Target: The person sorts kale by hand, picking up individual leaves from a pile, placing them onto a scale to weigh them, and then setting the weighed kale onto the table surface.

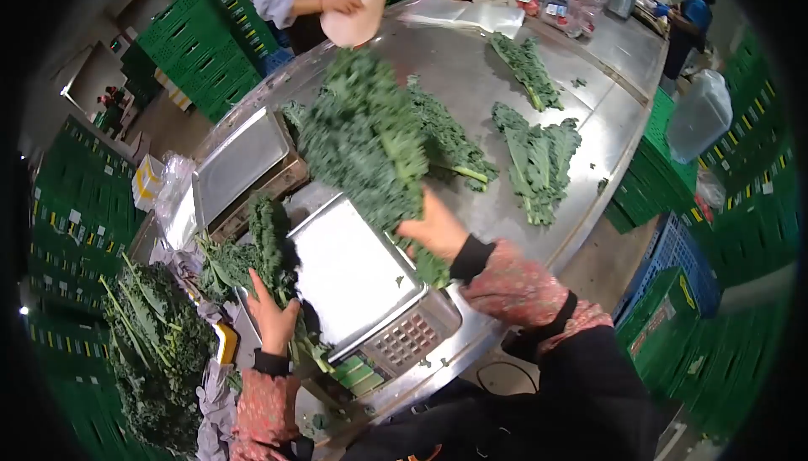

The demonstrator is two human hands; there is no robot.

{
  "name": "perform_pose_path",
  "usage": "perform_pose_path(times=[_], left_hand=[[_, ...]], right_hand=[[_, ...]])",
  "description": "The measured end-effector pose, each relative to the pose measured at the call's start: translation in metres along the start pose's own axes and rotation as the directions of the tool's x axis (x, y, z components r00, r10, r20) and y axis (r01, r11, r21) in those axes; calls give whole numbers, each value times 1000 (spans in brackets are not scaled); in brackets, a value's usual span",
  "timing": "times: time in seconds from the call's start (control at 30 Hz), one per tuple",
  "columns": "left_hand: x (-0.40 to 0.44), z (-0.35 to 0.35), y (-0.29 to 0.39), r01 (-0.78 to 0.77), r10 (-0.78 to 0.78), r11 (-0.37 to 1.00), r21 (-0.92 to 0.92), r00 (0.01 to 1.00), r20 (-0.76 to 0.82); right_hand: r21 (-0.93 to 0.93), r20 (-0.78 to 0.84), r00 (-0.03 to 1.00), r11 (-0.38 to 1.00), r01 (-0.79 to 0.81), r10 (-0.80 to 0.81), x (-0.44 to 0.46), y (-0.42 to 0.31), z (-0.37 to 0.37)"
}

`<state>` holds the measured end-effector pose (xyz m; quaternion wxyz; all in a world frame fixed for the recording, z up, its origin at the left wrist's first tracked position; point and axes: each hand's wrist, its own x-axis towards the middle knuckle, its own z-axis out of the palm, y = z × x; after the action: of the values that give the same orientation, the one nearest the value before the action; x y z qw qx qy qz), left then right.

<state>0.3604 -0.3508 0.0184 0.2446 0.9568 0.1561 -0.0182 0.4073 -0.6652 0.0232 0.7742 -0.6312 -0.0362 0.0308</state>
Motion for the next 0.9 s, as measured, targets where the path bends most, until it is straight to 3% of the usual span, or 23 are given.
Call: perform_pose_path(times=[0.1,0.2,0.27,0.3,0.33,0.37,0.4,0.43,0.47,0.53,0.57,0.6,0.63,0.67,0.7,0.73,0.77,0.83,0.87,0.9], left_hand=[[-6,-2,-5,-259,252,964,-60,962,-108],[-20,-23,0,-211,197,973,-91,971,-138],[-20,-31,-32,-210,186,969,-129,967,-173],[-25,-36,-30,-19,-68,885,-466,983,-169],[-23,-38,-53,-46,-49,933,-357,967,-250],[-21,-42,-71,47,-187,900,-433,939,-287],[-19,-45,-91,-198,20,915,-352,892,-451],[-21,-52,-105,-51,-118,926,-374,902,-415],[-25,-60,-110,102,-259,916,-389,889,-378],[-20,-88,-83,263,-213,959,109,916,-339],[-30,-76,-151,267,-545,699,-664,800,-252],[-29,-69,-153,245,-540,756,-607,757,-368],[-34,-72,-169,278,-558,725,-630,774,-299],[-40,-69,-184,332,-554,772,-542,769,-319],[-39,-66,-181,347,-581,750,-563,754,-309],[-46,-64,-198,408,-625,703,-582,746,-231],[-55,-52,-220,313,-564,745,-590,767,-306],[-61,-43,-225,353,-601,738,-576,731,-322],[-64,-38,-233,336,-600,732,-593,730,-327],[-67,-33,-240,321,-597,733,-600,727,-339]], right_hand=[[-151,-93,996,988,4,-19,42,-33,-48],[-212,-176,982,977,36,-74,108,-56,-97],[-316,-262,941,940,128,-216,156,-57,-127],[-409,-295,920,904,122,-258,185,-49,-152],[-497,-323,897,861,111,-302,217,-36,-178],[-632,-303,847,757,165,-437,248,-24,-203],[-751,-257,788,629,202,-559,274,-15,-221],[-804,-296,825,592,56,-481,290,-22,-225],[-842,-269,815,536,59,-513,315,-8,-244],[-818,-377,901,534,-214,-216,342,5,-262],[-864,-392,912,389,-319,-123,360,21,-287],[-897,-399,916,223,-381,-41,385,43,-299],[-914,-258,965,311,-261,52,370,29,-275],[-897,-60,995,442,-20,-77,390,63,-303],[-892,-38,997,453,-6,-62,394,75,-314],[-969,-117,970,240,-64,-212,407,97,-340],[-989,-124,951,109,-97,-283,422,115,-369],[-958,-108,988,277,-75,-106,435,109,-388],[-946,-8,997,323,18,-81,441,105,-402],[-965,63,994,249,84,-90,448,100,-418]])
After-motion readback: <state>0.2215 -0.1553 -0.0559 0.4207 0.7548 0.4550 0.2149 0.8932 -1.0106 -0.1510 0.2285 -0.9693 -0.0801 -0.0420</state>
